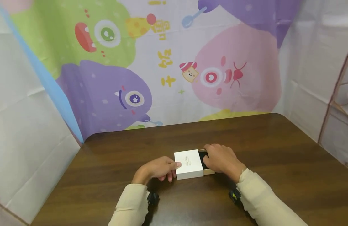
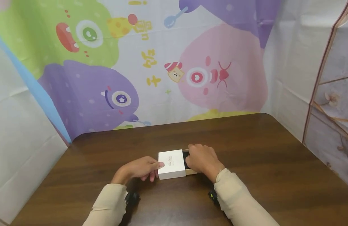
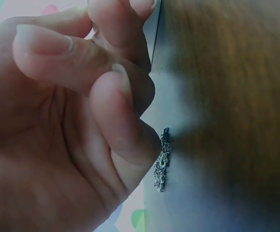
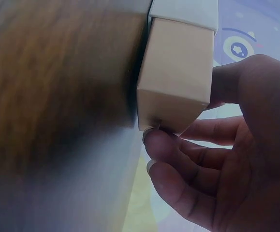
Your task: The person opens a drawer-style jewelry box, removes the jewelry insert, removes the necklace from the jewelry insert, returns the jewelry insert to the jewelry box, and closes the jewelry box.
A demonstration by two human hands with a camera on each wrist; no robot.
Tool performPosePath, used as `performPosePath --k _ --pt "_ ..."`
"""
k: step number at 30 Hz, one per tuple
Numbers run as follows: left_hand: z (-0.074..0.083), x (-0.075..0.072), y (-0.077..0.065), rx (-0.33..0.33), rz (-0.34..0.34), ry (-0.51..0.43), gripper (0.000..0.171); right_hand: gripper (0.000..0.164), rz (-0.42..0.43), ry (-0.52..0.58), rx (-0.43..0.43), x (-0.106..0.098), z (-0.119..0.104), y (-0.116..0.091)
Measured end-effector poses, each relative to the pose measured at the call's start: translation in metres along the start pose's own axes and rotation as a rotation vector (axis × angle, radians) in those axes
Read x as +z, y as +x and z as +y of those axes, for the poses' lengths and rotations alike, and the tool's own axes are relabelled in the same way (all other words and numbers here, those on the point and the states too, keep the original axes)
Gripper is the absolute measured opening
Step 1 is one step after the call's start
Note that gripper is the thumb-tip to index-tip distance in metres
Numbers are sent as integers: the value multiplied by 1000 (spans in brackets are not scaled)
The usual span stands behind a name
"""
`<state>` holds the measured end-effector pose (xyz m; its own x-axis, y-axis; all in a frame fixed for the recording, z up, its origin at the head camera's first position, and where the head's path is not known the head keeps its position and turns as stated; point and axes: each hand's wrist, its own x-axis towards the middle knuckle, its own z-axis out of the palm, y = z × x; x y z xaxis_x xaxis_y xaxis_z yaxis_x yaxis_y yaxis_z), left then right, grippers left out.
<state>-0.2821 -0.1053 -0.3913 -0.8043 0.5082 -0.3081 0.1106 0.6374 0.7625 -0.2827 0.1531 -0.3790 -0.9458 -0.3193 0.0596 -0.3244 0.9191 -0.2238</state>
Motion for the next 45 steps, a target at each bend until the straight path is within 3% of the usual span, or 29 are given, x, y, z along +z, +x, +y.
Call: performPosePath --k 9,17,26,39,45 --pt "-6 2 -1 -9 5 -27 50 45 -16 0 -20 1 -3 0" --pt "-2 -2 2 16 -4 -7 50 44 1 20 -41 -6 -1 0" --pt "-3 1 2 -5 2 -16 49 43 -16 12 -48 -4 -2 1" --pt "-6 0 0 35 9 -11 46 41 -14 1 -64 2 -9 3" --pt "-3 -2 3 46 39 -9 46 35 25 -2 -88 1 -9 2"
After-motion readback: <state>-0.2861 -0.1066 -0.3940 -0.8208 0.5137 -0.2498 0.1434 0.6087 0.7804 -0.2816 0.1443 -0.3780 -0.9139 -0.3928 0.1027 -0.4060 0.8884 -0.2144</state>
